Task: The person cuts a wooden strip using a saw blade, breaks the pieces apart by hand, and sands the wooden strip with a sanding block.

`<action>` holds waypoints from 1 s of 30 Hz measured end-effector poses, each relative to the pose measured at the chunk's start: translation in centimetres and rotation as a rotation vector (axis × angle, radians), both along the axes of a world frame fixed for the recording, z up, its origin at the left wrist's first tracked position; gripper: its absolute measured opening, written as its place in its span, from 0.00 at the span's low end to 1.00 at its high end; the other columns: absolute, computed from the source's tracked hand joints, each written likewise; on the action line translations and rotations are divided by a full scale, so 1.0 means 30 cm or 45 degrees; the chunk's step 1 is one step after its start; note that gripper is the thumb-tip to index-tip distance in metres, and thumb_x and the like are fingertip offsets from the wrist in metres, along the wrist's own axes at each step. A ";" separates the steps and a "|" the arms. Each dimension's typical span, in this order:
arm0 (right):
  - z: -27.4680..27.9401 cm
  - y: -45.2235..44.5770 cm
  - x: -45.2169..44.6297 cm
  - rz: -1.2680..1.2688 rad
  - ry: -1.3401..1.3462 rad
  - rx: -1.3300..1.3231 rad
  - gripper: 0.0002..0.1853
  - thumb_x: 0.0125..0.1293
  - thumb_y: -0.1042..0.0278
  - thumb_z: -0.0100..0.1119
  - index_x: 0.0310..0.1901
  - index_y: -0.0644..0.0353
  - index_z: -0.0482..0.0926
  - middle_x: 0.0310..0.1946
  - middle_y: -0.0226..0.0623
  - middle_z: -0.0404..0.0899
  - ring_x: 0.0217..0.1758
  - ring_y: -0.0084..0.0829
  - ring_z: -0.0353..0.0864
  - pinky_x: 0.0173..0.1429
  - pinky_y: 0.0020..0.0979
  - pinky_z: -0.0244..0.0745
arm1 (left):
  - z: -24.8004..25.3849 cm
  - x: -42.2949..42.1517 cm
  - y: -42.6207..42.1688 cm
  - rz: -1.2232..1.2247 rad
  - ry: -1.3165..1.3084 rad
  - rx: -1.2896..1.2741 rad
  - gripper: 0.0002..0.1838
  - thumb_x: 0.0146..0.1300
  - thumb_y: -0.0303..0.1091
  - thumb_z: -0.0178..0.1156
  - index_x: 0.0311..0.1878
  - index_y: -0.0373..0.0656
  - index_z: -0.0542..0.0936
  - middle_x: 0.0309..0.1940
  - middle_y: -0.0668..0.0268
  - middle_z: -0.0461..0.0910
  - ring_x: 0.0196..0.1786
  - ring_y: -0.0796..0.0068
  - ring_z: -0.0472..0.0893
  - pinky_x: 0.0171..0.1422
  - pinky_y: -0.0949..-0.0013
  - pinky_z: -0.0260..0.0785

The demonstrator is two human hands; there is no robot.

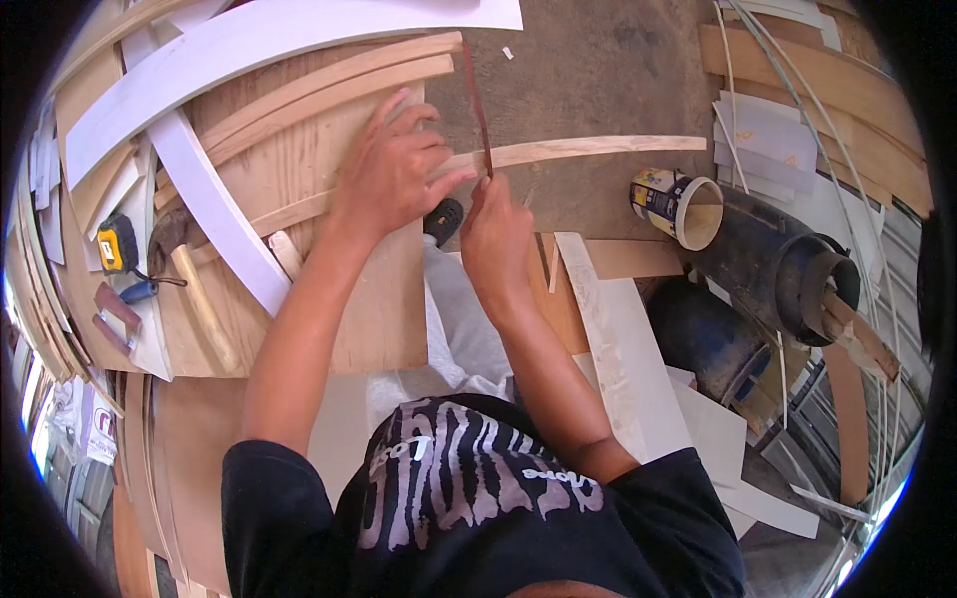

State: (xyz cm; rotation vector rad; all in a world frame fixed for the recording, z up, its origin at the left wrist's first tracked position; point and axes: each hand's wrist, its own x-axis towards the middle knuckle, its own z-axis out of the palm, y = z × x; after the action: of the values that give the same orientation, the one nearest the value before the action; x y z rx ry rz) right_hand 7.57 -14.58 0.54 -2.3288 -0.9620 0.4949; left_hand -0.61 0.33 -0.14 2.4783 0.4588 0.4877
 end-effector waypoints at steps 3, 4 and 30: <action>0.039 -0.021 -0.018 -0.005 -0.006 -0.234 0.07 0.72 0.72 0.48 0.37 0.65 0.68 0.25 0.63 0.77 0.32 0.65 0.79 0.33 0.58 0.70 | 0.004 0.004 0.002 0.003 0.005 -0.011 0.17 0.58 0.48 0.67 0.30 0.42 0.87 0.31 0.65 0.84 0.56 0.66 0.77 0.78 0.52 0.55; 0.042 -0.032 -0.022 -0.008 0.002 -0.239 0.06 0.72 0.72 0.48 0.37 0.66 0.68 0.25 0.63 0.77 0.32 0.64 0.79 0.33 0.58 0.70 | 0.004 0.004 0.001 0.000 0.011 -0.010 0.17 0.58 0.48 0.67 0.30 0.42 0.87 0.31 0.65 0.84 0.56 0.66 0.77 0.78 0.53 0.55; -0.012 0.001 -0.008 0.008 -0.078 -0.078 0.08 0.72 0.72 0.48 0.33 0.65 0.69 0.23 0.59 0.75 0.30 0.63 0.77 0.31 0.55 0.68 | 0.000 -0.001 0.002 -0.013 -0.009 -0.007 0.17 0.58 0.48 0.67 0.29 0.41 0.87 0.31 0.65 0.84 0.56 0.65 0.77 0.77 0.52 0.55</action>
State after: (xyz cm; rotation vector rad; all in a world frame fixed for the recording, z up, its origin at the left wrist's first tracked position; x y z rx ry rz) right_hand 7.33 -14.56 0.18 -2.4089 -0.9963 0.4641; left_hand -0.63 0.38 -0.15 2.4713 0.4434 0.4905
